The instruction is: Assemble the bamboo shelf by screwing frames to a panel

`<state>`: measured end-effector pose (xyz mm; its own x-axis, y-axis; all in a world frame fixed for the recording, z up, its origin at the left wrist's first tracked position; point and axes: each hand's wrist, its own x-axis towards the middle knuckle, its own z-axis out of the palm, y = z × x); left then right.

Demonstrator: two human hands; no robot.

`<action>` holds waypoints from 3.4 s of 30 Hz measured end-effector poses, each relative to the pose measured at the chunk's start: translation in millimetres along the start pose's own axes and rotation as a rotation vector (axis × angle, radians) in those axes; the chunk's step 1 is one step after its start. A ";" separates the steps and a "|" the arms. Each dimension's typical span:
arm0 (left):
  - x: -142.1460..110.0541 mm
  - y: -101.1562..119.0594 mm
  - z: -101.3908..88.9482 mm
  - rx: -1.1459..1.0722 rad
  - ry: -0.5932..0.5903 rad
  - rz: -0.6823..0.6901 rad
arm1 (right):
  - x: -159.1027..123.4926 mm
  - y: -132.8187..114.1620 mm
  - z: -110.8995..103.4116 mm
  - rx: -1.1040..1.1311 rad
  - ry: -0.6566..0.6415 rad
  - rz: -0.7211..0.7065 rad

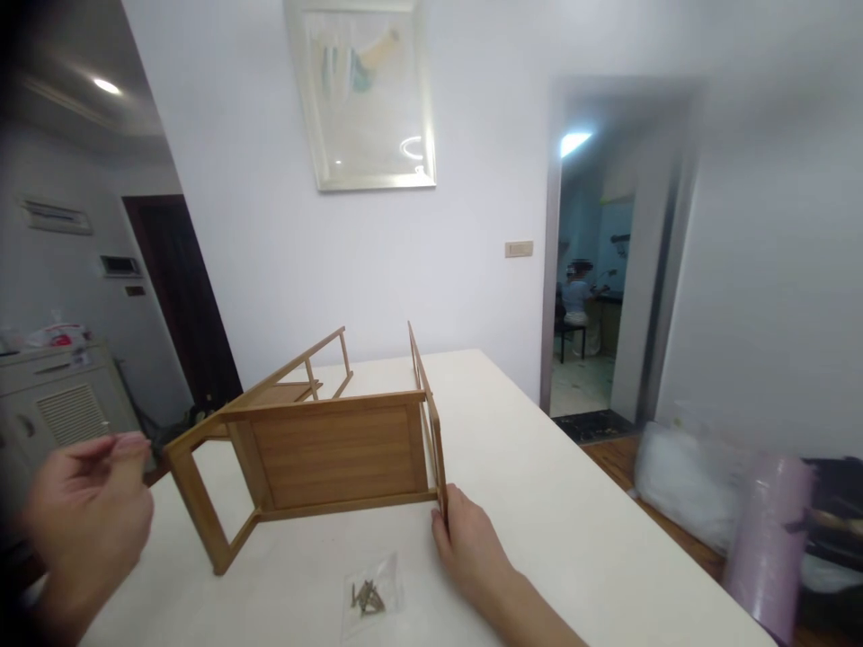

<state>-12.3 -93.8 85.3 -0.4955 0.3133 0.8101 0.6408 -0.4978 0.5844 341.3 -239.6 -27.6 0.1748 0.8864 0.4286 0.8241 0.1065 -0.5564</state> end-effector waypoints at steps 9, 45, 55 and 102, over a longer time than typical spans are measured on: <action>-125.7 111.4 20.1 -0.523 -0.871 0.082 | 6.3 2.1 -25.6 0.287 0.407 -0.058; -145.2 200.2 101.5 -0.072 -0.706 0.661 | 104.5 19.0 -25.5 0.249 0.681 -0.173; -148.2 187.5 107.3 -0.158 -0.688 0.689 | 91.4 12.0 -27.9 0.088 0.602 -0.298; -152.8 189.2 86.2 -0.284 -0.706 0.647 | 90.0 -7.3 -48.8 0.141 0.719 -0.382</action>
<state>235.2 -166.1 76.0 0.4201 0.2768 0.8642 0.4545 -0.8885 0.0636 377.3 -182.6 49.7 0.2377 0.2783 0.9306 0.8294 0.4406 -0.3436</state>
